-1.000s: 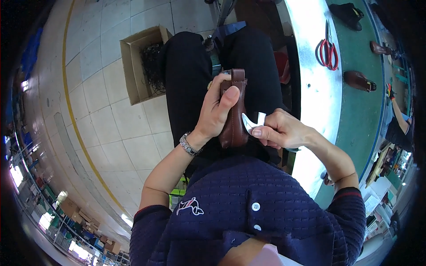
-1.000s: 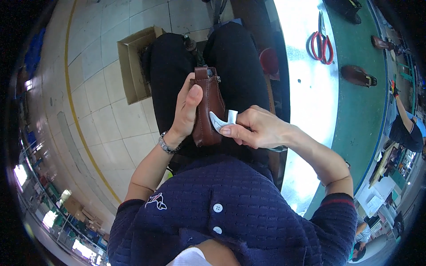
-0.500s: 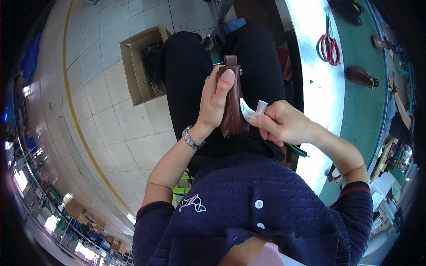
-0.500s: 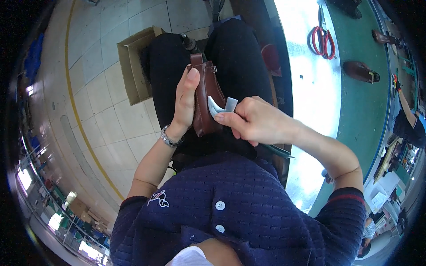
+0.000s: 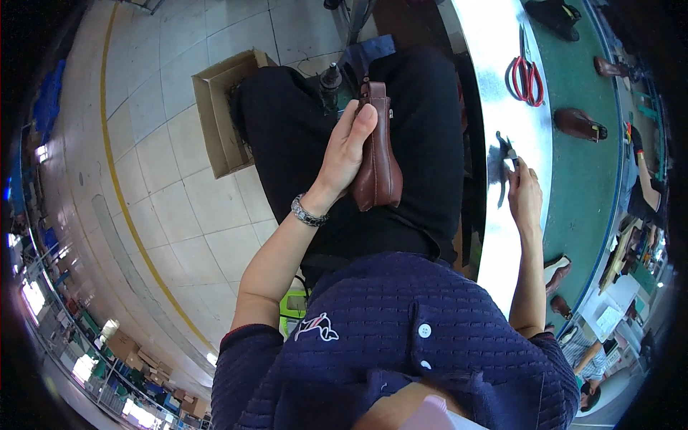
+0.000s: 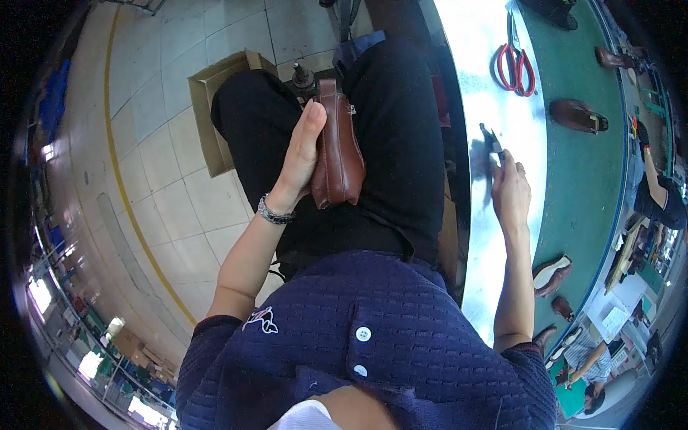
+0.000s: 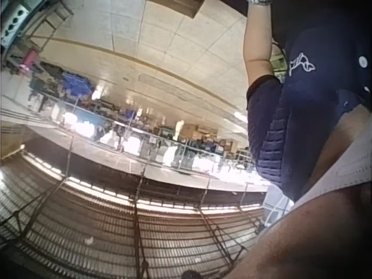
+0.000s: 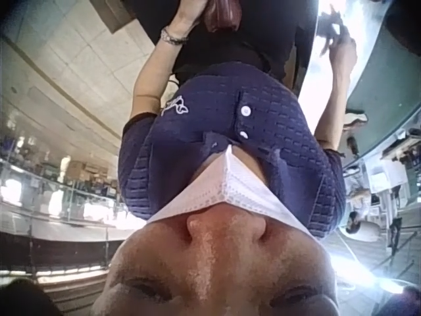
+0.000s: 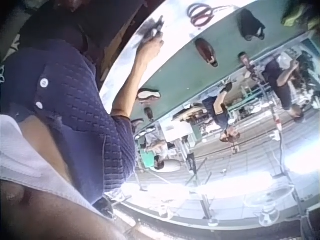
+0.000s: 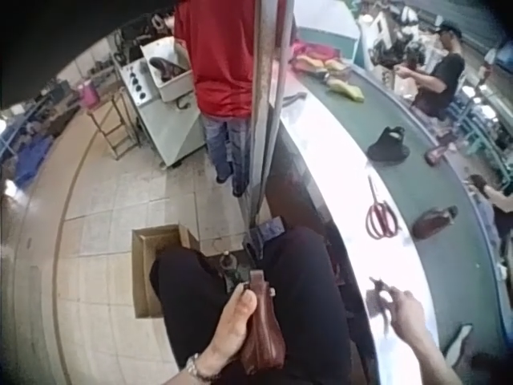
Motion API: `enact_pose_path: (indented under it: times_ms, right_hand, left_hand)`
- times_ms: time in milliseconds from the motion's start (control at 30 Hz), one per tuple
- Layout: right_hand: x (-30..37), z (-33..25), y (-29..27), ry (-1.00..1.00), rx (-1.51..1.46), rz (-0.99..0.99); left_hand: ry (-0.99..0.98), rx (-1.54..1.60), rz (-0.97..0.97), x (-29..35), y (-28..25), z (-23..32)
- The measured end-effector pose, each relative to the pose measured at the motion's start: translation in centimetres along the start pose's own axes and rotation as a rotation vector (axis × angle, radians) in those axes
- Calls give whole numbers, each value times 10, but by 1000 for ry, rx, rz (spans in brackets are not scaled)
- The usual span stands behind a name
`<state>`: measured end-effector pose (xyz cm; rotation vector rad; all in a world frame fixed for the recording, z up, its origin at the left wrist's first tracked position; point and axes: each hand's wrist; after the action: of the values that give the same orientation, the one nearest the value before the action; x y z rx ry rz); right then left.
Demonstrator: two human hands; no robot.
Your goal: Assembling shoe components by pulling the upper over the last and securing it.
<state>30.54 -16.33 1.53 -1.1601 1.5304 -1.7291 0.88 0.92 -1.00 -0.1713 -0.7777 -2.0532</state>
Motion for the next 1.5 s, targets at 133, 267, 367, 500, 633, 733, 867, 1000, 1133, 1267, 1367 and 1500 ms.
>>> enact_pose_path:
  times_ms: [133,267,367,500,633,733,867,1000,1133,1267,1367,1500]
  right_hand:
    - [2,11,-2,64,45,-64]
    - [4,-45,-24,-302,-331,216]
    - [21,-101,-45,-517,-872,-53]
    - [50,-128,-44,-578,-1129,-234]
    - [63,-129,-32,-624,-1125,-211]
    - [64,-128,-26,-685,-1090,-143]
    - [61,-127,-28,-706,-1028,-177]
    - [57,-127,-26,-650,-1145,-197]
    - [45,-122,-29,-402,-1348,-296]
    - [28,-110,-10,-269,-1517,-285]
    - [21,-109,-13,-265,-1541,-284]
    - [15,-111,-20,-259,-1536,-266]
  left_hand:
    - [-28,-23,-58,3,7,-2]
    - [35,-133,-79,16,3,-22]
    - [58,-112,-73,34,8,-28]
    - [60,-61,-68,61,16,-40]
    - [56,-15,-133,73,16,-49]
    - [-23,149,-185,66,5,-48]
    - [-175,97,-266,44,-13,-59]
    - [-220,-19,-253,30,0,-53]
    - [-378,49,-33,20,17,-28]
    - [-531,356,-129,-10,14,-5]
    - [-527,363,-113,-23,13,1]
    - [-607,315,-93,-27,14,0]
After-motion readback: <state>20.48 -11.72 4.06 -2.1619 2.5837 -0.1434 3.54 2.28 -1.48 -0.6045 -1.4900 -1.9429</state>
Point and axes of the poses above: each hand's wrist, its own x-axis away from the middle knuckle, its own y-axis out of the palm, z = x × y, and after that the axes turned 7 degrees about -y, right-handed
